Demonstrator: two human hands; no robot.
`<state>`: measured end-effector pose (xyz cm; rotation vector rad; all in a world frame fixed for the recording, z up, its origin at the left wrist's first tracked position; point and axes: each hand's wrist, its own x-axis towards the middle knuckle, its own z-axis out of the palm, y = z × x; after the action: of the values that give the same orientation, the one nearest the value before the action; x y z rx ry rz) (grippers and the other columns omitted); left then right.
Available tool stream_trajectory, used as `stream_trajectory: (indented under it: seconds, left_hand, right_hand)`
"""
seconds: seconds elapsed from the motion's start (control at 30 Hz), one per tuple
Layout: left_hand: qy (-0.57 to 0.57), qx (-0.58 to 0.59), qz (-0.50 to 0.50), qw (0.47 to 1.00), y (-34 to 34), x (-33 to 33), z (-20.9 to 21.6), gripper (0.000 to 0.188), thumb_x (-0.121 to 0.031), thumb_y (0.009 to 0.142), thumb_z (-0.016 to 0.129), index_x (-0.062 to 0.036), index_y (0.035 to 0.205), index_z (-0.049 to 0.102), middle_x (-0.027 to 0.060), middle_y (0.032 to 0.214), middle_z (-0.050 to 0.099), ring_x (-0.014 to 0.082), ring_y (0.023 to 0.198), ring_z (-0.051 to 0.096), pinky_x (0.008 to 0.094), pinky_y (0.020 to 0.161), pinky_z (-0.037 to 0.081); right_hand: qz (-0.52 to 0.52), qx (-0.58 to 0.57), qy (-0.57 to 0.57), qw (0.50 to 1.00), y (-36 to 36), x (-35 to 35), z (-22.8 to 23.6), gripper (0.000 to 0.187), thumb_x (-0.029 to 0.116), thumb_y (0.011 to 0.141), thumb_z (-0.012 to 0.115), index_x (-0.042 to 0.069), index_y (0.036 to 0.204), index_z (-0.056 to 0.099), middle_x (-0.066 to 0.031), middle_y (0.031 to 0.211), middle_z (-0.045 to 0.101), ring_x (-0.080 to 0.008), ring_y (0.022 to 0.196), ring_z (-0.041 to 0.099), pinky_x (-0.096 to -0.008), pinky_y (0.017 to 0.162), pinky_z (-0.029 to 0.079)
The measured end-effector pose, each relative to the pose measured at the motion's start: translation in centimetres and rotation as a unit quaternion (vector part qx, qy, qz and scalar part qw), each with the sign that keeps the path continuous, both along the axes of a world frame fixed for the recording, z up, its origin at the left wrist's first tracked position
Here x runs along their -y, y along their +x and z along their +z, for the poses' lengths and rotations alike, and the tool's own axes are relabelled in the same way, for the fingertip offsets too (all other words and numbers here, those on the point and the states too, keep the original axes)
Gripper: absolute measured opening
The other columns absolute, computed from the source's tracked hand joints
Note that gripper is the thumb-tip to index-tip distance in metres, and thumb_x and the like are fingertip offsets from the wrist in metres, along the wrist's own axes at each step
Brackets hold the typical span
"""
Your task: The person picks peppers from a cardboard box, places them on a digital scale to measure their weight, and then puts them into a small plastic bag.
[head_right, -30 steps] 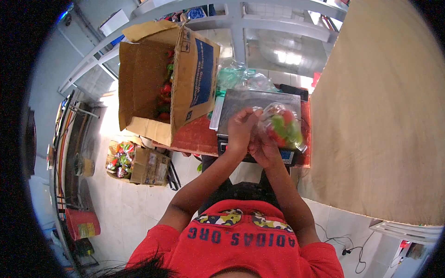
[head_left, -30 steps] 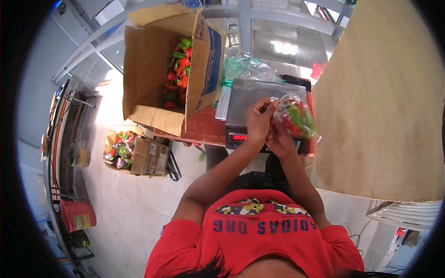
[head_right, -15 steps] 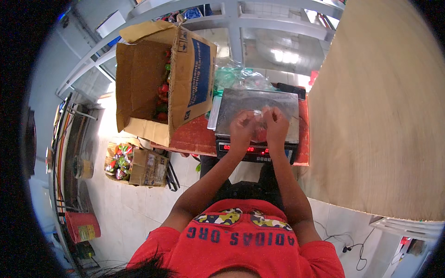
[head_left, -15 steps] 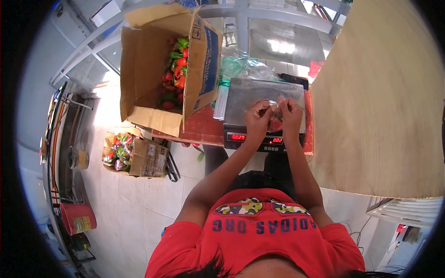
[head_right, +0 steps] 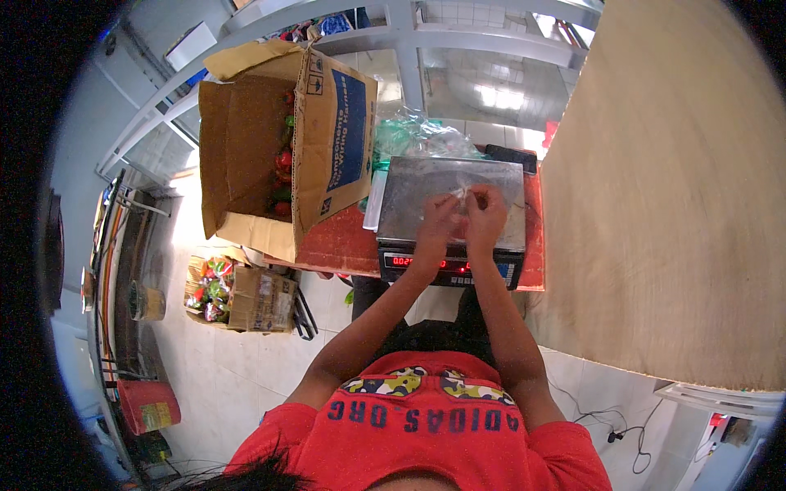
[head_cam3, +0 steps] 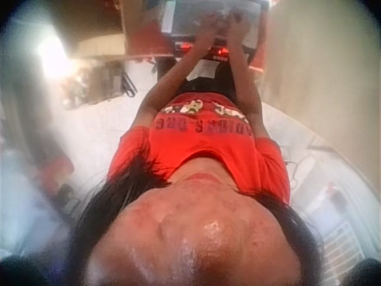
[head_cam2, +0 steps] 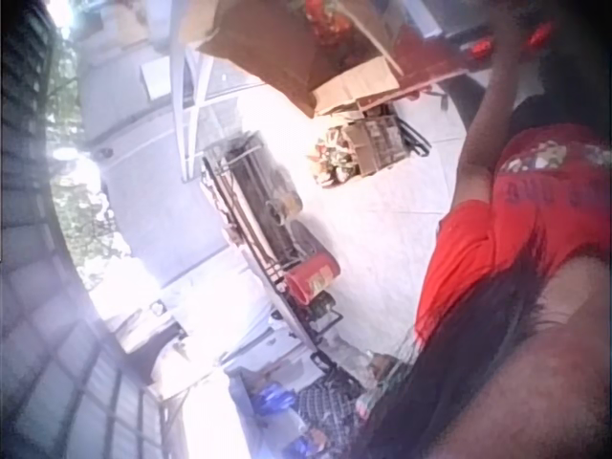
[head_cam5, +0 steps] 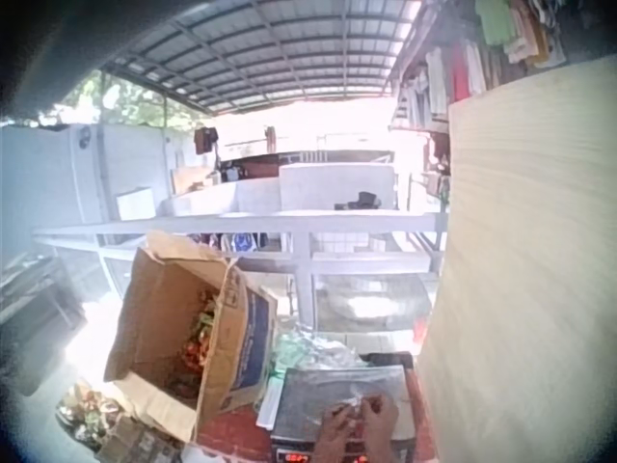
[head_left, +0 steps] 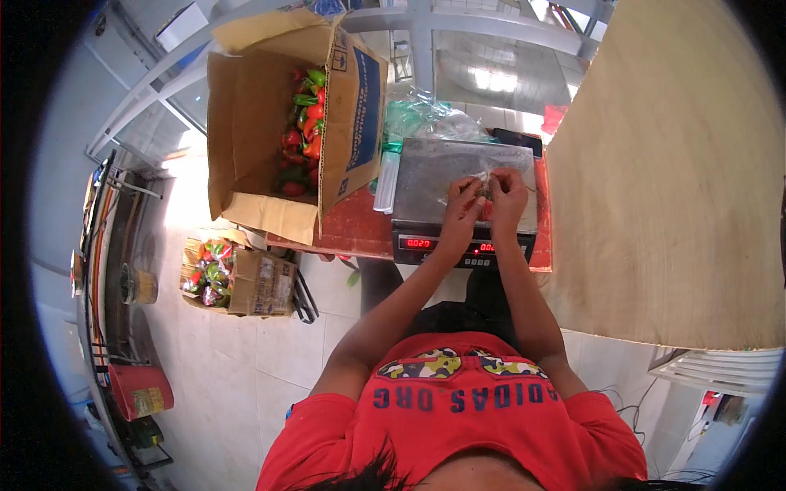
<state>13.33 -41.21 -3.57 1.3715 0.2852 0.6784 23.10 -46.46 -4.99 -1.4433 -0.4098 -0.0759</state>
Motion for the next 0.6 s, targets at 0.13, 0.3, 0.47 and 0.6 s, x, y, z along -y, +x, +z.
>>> stream_trajectory:
  seconds: [0.13,0.3,0.47,0.6]
  left_hand:
    - [-0.033,0.016,-0.008,0.999,0.1,-0.1,-0.8,0.04,-0.019,0.095,0.051,-0.0025,0.131,0.048,0.0085,0.124,0.036,0.02,0.113,0.043,0.0284,0.094,0.039]
    - [0.038,-0.007,0.009,0.999,0.8,0.4,-1.6,0.045,-0.026,0.096,0.048,-0.0015,0.134,0.045,0.0111,0.124,0.034,0.023,0.117,0.038,0.0305,0.098,0.035]
    - [0.062,-0.006,0.013,0.998,1.1,0.7,-2.7,0.045,-0.028,0.097,0.047,-0.0019,0.134,0.045,0.0123,0.123,0.033,0.0238,0.118,0.036,0.0317,0.101,0.031]
    - [-0.041,-0.026,0.006,0.999,1.3,0.4,-1.4,0.046,-0.029,0.097,0.045,-0.0016,0.134,0.044,0.0131,0.122,0.034,0.0253,0.115,0.039,0.0323,0.102,0.03]
  right_hand:
    - [-0.007,0.089,-0.121,0.989,-1.7,0.2,0.9,0.016,0.003,0.082,0.059,0.001,0.097,0.064,-0.011,0.08,0.063,-0.0188,0.071,0.059,-0.0283,0.068,0.046]
    - [0.006,0.09,-0.131,0.987,-1.3,0.8,0.4,0.016,0.003,0.082,0.058,0.003,0.098,0.064,-0.0117,0.082,0.063,-0.0196,0.074,0.059,-0.0287,0.071,0.046]
    - [0.033,0.06,-0.115,0.991,-0.7,0.5,0.6,0.015,0.003,0.081,0.06,0.002,0.096,0.063,-0.0121,0.081,0.063,-0.022,0.075,0.06,-0.0297,0.071,0.047]
    - [0.069,0.06,-0.121,0.988,-0.4,0.6,-0.1,0.015,0.004,0.08,0.06,0.001,0.095,0.062,-0.0125,0.081,0.062,-0.0221,0.076,0.061,-0.0306,0.07,0.047]
